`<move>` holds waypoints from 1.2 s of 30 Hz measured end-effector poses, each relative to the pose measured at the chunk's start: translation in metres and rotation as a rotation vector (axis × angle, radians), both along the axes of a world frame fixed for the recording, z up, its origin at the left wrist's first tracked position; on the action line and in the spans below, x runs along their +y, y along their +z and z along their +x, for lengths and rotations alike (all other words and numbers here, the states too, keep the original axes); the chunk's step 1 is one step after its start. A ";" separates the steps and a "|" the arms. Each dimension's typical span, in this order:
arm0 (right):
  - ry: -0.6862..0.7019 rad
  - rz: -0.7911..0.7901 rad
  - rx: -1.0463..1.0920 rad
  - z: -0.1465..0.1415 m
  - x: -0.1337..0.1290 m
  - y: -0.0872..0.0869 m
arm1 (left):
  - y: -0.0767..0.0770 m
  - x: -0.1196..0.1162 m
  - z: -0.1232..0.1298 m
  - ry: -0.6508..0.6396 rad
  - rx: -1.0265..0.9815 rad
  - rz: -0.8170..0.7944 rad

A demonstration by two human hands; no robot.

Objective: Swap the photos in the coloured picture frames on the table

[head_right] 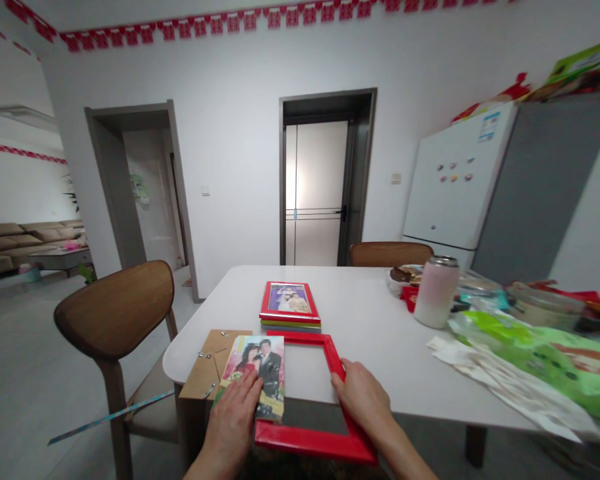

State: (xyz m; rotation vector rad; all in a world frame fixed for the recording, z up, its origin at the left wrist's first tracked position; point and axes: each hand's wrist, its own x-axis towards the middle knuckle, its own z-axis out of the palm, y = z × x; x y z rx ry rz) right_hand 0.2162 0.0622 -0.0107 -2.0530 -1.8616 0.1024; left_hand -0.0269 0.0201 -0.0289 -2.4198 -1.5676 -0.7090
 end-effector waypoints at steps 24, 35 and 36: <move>0.172 -0.028 1.635 -0.078 -0.025 0.022 | 0.045 -0.010 0.054 -0.301 -1.701 -0.475; 0.171 -0.273 1.161 -0.018 -0.008 0.040 | 0.028 -0.014 0.027 -0.100 -0.723 -0.460; 0.171 -0.279 1.152 -0.019 -0.007 0.039 | 0.027 -0.017 0.028 -0.111 -0.635 -0.469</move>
